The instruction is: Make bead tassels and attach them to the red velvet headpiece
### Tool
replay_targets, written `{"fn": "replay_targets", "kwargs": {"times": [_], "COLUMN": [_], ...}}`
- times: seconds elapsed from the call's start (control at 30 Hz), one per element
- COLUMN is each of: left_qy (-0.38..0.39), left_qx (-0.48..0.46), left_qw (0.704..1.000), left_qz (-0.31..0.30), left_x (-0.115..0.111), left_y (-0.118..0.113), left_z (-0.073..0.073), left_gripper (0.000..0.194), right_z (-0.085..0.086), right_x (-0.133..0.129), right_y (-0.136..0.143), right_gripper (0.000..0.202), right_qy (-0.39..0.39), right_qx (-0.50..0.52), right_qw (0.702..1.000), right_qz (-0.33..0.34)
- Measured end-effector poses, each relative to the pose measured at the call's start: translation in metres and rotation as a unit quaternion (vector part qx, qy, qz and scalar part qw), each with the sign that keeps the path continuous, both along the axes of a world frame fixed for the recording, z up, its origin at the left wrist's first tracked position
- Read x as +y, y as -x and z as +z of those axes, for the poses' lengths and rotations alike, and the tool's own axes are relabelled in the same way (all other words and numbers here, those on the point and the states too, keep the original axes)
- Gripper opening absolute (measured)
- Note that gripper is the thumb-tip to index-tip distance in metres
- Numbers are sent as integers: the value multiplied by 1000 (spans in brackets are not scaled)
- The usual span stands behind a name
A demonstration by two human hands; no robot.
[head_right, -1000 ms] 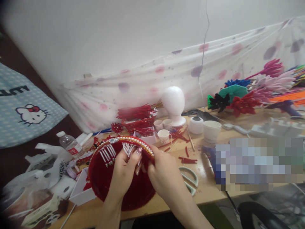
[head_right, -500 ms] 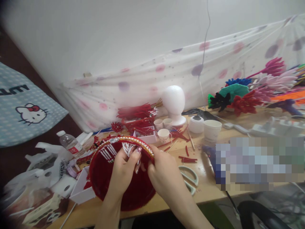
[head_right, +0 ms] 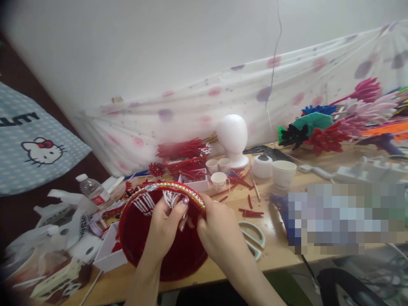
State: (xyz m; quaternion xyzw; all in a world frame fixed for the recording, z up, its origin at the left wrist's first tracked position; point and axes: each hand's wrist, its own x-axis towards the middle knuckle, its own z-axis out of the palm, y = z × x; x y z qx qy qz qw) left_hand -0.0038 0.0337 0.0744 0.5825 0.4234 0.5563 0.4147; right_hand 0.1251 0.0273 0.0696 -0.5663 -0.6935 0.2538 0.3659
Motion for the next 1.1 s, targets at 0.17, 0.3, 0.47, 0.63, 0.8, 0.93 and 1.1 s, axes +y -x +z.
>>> {"fn": "replay_targets", "kwargs": {"times": [0.17, 0.3, 0.47, 0.63, 0.8, 0.93, 1.1], "left_qy": [5, 6, 10, 5, 2, 9, 21], "left_qx": [-5, -5, 2, 14, 18, 16, 14], "left_qw": [1000, 1000, 1000, 1000, 1000, 999, 1000], "left_qz": [-3, 6, 8, 16, 24, 27, 13], "left_x": [0, 1, 0, 1, 1, 0, 3], "left_y": [-1, -2, -2, -2, -1, -1, -1], "left_z": [0, 0, 2, 3, 2, 1, -1], "left_gripper": [19, 18, 16, 15, 15, 15, 15], "right_z": [1, -1, -1, -1, -4, -6, -5], "right_x": [1, 2, 1, 0, 0, 0, 3], "right_y": [0, 0, 0, 1, 2, 2, 2], "right_gripper": [48, 50, 51, 52, 49, 46, 45], "right_qy": [-10, -3, -7, -6, -8, -17, -15], "right_qx": [7, 2, 10, 15, 23, 7, 5], "right_qw": [1000, 1000, 1000, 1000, 1000, 1000, 999], "right_qz": [5, -5, -6, -3, -5, -24, -37]}}
